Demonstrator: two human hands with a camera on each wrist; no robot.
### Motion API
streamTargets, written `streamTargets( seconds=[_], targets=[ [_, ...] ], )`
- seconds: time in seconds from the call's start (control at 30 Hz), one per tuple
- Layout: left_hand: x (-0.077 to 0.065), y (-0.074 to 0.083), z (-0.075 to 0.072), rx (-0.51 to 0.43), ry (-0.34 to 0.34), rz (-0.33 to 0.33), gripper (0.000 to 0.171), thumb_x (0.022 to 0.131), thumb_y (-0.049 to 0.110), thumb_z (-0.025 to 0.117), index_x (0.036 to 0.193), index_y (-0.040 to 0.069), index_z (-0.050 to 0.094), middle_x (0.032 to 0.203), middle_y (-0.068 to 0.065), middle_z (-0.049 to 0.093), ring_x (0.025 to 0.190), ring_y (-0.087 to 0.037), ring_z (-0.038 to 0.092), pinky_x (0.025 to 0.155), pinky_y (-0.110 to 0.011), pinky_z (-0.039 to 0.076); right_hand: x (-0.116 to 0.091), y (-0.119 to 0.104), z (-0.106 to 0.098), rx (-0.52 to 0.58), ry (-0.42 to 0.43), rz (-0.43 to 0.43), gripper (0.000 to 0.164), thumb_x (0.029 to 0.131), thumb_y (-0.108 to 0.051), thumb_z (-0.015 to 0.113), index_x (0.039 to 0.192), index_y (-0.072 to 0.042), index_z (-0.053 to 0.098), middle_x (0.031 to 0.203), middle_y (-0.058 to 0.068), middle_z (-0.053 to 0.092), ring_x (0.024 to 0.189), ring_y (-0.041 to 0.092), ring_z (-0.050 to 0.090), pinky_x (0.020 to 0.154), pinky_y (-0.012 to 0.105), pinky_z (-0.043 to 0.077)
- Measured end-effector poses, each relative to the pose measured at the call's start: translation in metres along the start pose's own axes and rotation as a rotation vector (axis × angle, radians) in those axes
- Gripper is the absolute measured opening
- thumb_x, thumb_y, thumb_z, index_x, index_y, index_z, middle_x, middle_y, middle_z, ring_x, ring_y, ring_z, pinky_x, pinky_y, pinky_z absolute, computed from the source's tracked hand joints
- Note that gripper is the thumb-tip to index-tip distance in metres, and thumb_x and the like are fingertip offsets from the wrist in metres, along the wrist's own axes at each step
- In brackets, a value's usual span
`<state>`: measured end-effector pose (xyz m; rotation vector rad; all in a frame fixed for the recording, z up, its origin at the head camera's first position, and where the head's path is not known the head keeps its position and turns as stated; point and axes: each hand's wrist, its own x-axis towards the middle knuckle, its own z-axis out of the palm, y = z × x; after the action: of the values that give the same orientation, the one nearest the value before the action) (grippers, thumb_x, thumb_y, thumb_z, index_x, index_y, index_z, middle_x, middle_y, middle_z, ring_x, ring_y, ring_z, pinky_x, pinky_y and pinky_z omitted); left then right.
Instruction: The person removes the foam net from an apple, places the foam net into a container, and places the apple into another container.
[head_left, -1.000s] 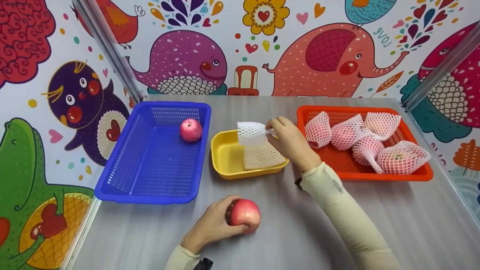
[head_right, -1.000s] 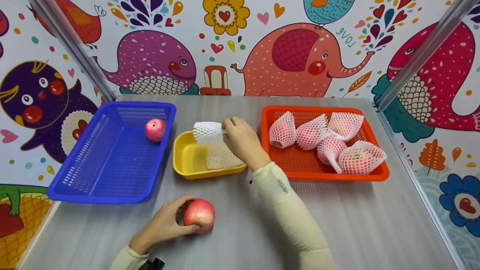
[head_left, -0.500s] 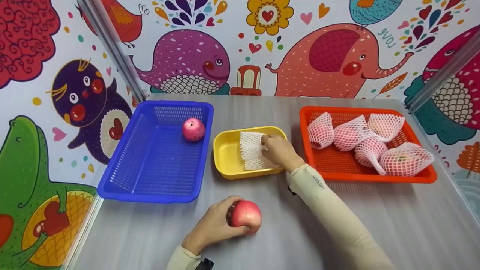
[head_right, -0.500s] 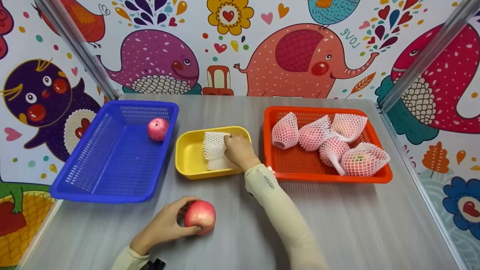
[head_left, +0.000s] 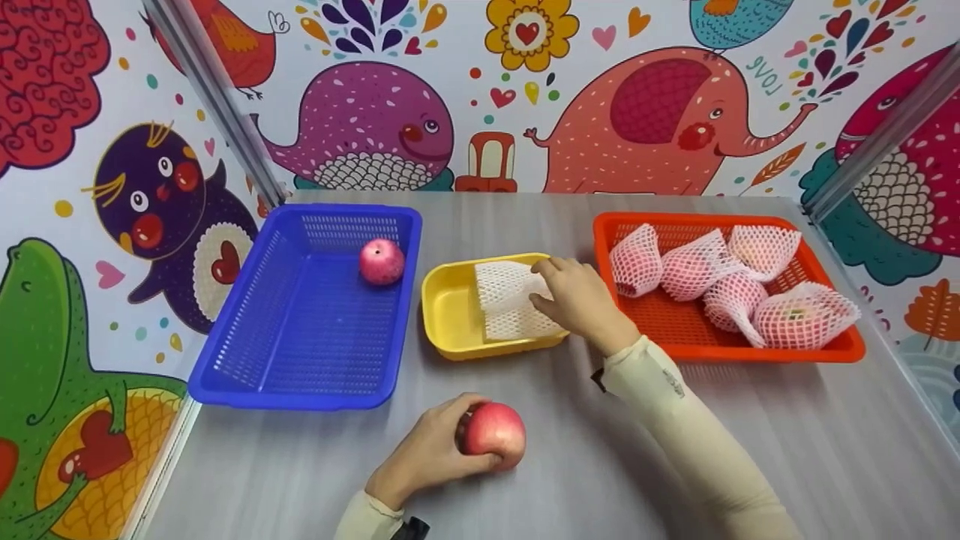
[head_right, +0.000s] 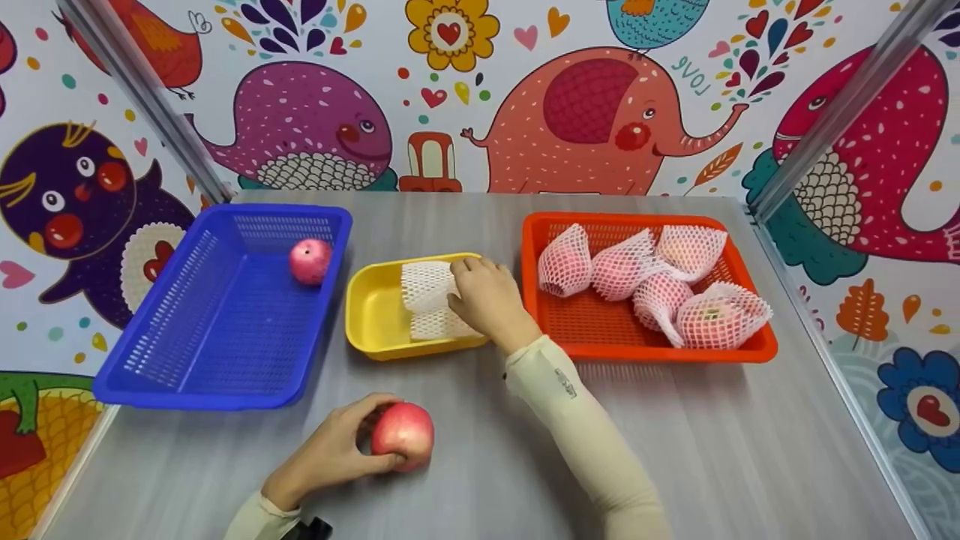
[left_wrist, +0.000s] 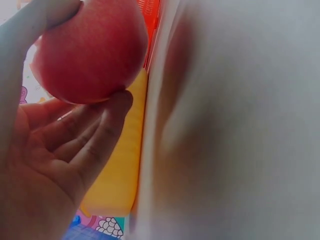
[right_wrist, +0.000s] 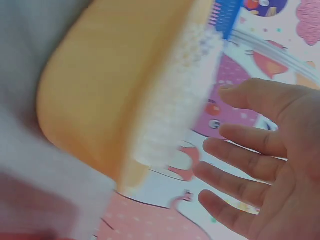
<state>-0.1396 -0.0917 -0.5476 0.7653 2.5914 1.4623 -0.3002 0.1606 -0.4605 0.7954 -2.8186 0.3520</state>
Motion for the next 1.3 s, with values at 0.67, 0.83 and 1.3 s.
streamTargets(
  seconds=[0.67, 0.83, 1.3],
  targets=[
    [0.006, 0.001, 0.004, 0.015, -0.027, 0.024, 0.065, 0.074, 0.047, 0.086, 0.126, 0.017, 0.061, 0.109, 0.006, 0.065, 0.093, -0.007, 0.062, 0.081, -0.031, 0.054, -0.092, -0.018, -0.04, 0.074, 0.199, -0.053, 0.039, 0.081, -0.02, 0.084, 0.114, -0.006, 0.069, 0.104, 0.008, 0.068, 0.094, 0.028, 0.063, 0.082, 0.044, 0.052],
    [0.006, 0.001, 0.005, 0.02, -0.035, 0.022, 0.063, 0.074, 0.045, 0.086, 0.125, 0.017, 0.061, 0.109, 0.005, 0.066, 0.094, -0.008, 0.062, 0.081, -0.032, 0.054, -0.115, -0.025, -0.035, 0.092, 0.187, -0.032, 0.042, 0.079, -0.023, 0.086, 0.115, -0.009, 0.069, 0.105, 0.005, 0.069, 0.094, 0.025, 0.064, 0.082, 0.043, 0.053],
    [0.019, 0.022, -0.031, 0.154, 0.01, 0.07, 0.065, 0.074, 0.041, 0.087, 0.126, 0.013, 0.06, 0.109, 0.001, 0.067, 0.091, -0.009, 0.062, 0.079, -0.033, 0.055, -0.137, -0.023, -0.022, 0.138, 0.196, -0.041, 0.04, 0.08, -0.026, 0.086, 0.113, -0.01, 0.07, 0.103, 0.002, 0.069, 0.093, 0.023, 0.065, 0.08, 0.042, 0.054]
  ],
)
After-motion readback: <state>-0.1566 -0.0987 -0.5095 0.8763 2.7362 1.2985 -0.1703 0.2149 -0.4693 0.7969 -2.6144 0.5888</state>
